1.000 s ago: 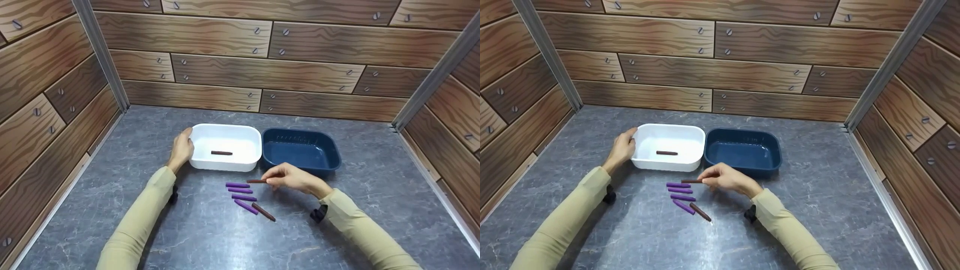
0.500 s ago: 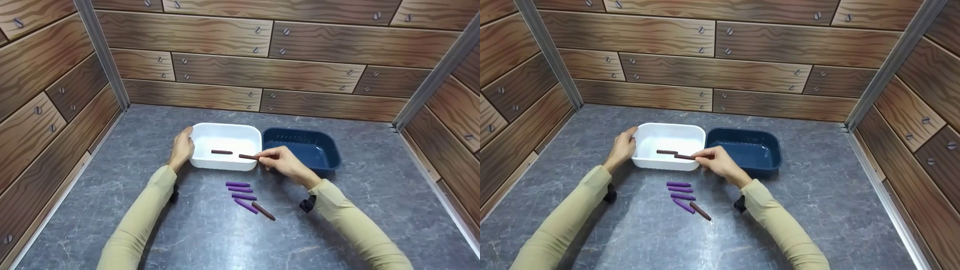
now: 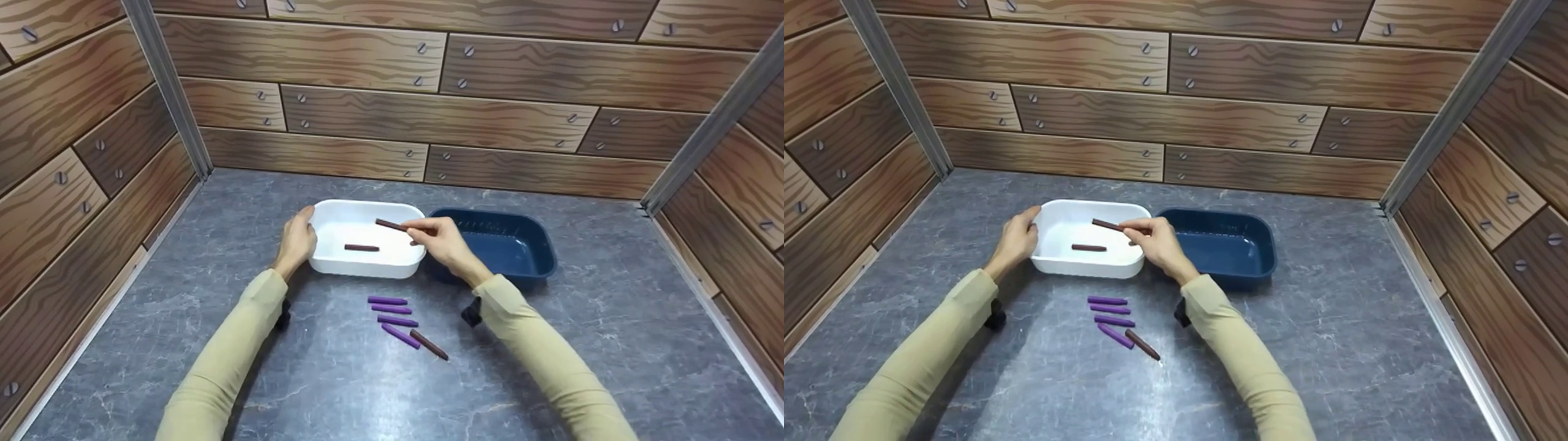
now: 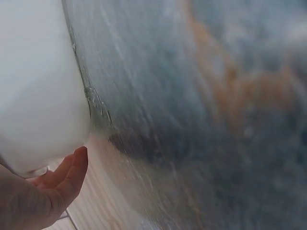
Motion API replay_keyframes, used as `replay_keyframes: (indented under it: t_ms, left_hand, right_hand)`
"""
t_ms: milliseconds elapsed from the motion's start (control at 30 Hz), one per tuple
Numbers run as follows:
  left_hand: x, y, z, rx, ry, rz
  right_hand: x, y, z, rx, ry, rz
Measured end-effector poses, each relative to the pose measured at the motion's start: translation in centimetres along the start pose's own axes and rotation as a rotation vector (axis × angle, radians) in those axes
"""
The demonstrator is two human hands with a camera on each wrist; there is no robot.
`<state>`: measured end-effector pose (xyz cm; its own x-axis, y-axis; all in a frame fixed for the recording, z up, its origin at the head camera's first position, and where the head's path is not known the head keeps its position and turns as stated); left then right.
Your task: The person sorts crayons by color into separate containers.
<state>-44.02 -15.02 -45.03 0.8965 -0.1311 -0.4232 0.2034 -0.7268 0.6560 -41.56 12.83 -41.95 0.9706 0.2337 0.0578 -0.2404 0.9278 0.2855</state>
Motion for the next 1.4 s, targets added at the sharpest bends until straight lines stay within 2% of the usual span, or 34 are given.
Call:
replay_keyframes:
  t_ms: [233,567,633,867,1000,1167,1267,1400]
  left_hand:
    - [0.0,0.3,-0.4,-0.004,-0.020,-0.025]
    - [0.2,0.5,0.0,-0.004,-0.002,-0.009]
    - [0.2,0.5,0.1,-0.009,0.007,-0.007]
    - [0.1,0.3,0.1,-0.008,0.000,0.010]
    - [0.1,0.4,0.3,-0.001,0.011,-0.004]
    - [0.4,0.1,0.4,0.014,0.023,0.004]
    - [0.4,0.0,0.4,0.011,0.019,0.006]
    - [0.1,0.1,0.2,0.007,0.009,0.009]
  right_hand:
    - [-2.5,-1.3,-0.2,-0.039,-0.025,-0.055]
    - [-4.9,-3.7,-0.8,-0.043,-0.093,-0.062]
    - [-5.3,-3.9,-0.8,-0.011,-0.088,-0.083]
    - [-5.8,-4.0,-1.0,0.200,-0.096,-0.197]
    - [-6.1,-4.7,-1.3,0.245,-0.131,-0.140]
    - [-6.4,-5.6,-2.7,0.206,-0.272,-0.049]
    - [-6.5,-5.7,-3.3,0.211,-0.323,-0.050]
    - [-6.7,-5.4,-3.5,0.214,-0.350,-0.082]
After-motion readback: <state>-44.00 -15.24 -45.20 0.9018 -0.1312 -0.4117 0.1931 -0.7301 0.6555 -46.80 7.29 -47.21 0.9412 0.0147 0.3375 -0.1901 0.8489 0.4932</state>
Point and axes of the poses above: each hand's wrist, its own x-axis away from the middle knuckle, its own y-axis out of the back of the hand, z = x × y, the point moved 8 cm from there along -x, towards the middle knuckle, and after that the axes turned 15 degrees about -y, right-handed, at the moved point
